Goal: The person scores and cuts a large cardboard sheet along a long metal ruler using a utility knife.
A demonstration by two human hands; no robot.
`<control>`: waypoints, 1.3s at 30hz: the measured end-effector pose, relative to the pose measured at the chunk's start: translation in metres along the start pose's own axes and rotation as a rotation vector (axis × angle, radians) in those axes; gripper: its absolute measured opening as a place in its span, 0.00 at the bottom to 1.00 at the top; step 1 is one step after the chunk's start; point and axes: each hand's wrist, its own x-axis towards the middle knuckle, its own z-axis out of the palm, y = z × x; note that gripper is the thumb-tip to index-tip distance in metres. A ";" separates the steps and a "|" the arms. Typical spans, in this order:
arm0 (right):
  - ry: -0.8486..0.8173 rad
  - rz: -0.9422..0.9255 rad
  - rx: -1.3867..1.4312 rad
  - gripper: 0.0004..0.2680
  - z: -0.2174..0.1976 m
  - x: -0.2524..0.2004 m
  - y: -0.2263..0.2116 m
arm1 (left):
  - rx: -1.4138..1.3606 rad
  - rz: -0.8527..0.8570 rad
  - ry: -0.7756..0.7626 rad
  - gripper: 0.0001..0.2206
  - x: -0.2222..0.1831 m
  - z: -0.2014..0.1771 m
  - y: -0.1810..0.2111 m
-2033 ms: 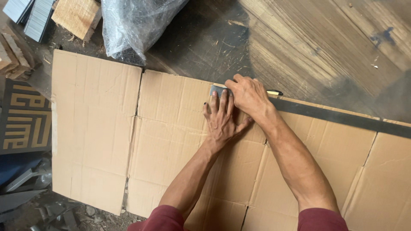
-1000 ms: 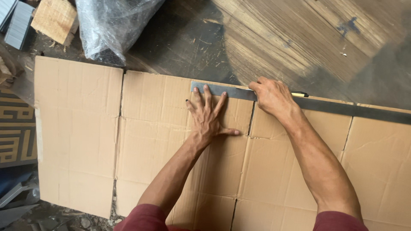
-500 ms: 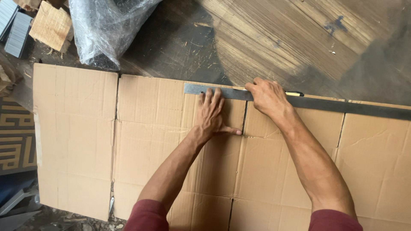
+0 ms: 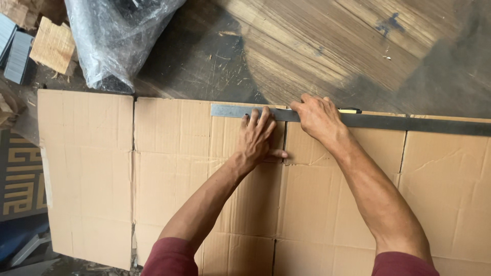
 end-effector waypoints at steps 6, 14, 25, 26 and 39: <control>0.001 0.069 0.033 0.11 -0.008 -0.014 0.011 | 0.041 -0.004 0.044 0.63 0.003 -0.022 0.011; 0.049 0.033 -0.100 0.10 0.020 -0.018 0.032 | -0.011 0.040 -0.021 0.60 0.008 -0.022 0.029; 0.063 0.035 -0.101 0.10 0.009 -0.028 0.035 | -0.027 0.066 -0.091 0.59 0.009 -0.036 0.041; 0.075 0.019 -0.129 0.10 0.007 -0.029 0.036 | -0.028 0.065 -0.084 0.59 0.009 -0.036 0.041; 0.032 0.020 -0.216 0.10 0.003 -0.047 0.066 | -0.013 0.082 -0.085 0.57 0.011 -0.042 0.042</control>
